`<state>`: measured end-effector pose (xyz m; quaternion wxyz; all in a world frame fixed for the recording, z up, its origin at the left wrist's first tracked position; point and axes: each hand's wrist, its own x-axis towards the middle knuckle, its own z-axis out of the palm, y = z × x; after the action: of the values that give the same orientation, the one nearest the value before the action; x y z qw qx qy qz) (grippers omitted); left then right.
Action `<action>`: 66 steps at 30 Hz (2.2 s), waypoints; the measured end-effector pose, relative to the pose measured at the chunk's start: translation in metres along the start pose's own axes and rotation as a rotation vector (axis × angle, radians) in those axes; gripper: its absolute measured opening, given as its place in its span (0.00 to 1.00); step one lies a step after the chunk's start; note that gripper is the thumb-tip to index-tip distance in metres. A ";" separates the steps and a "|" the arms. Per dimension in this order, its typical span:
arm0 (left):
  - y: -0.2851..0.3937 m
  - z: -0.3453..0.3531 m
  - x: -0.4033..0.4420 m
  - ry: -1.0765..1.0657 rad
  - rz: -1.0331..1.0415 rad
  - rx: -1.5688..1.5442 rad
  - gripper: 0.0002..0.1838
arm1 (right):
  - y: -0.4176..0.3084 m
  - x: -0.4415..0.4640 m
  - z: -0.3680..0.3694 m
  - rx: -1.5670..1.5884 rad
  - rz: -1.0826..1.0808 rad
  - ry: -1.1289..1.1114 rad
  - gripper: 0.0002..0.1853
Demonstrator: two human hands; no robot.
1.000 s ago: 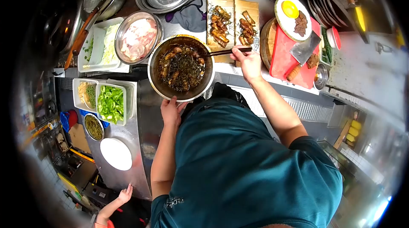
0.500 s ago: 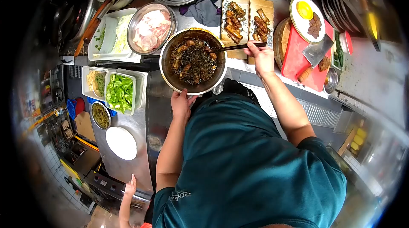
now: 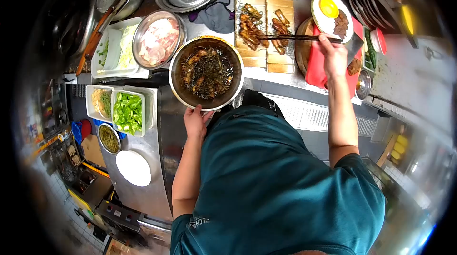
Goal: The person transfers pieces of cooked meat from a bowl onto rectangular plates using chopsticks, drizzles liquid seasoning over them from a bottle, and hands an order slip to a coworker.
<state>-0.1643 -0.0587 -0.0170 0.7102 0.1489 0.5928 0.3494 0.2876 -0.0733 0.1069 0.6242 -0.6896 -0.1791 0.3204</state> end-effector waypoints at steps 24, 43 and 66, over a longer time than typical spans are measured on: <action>0.005 0.011 -0.008 0.082 -0.001 0.043 0.09 | 0.049 -0.064 0.095 -0.183 0.063 -0.640 0.11; 0.005 0.004 -0.006 0.017 0.002 0.021 0.10 | 0.078 -0.101 0.144 -0.283 -0.062 -0.539 0.08; 0.006 -0.002 -0.003 -0.061 -0.013 0.045 0.13 | 0.089 -0.075 0.108 0.196 0.327 -0.178 0.08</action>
<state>-0.1687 -0.0568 -0.0121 0.7267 0.1716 0.5795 0.3266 0.1475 -0.0549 0.0344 0.6097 -0.6144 -0.0871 0.4932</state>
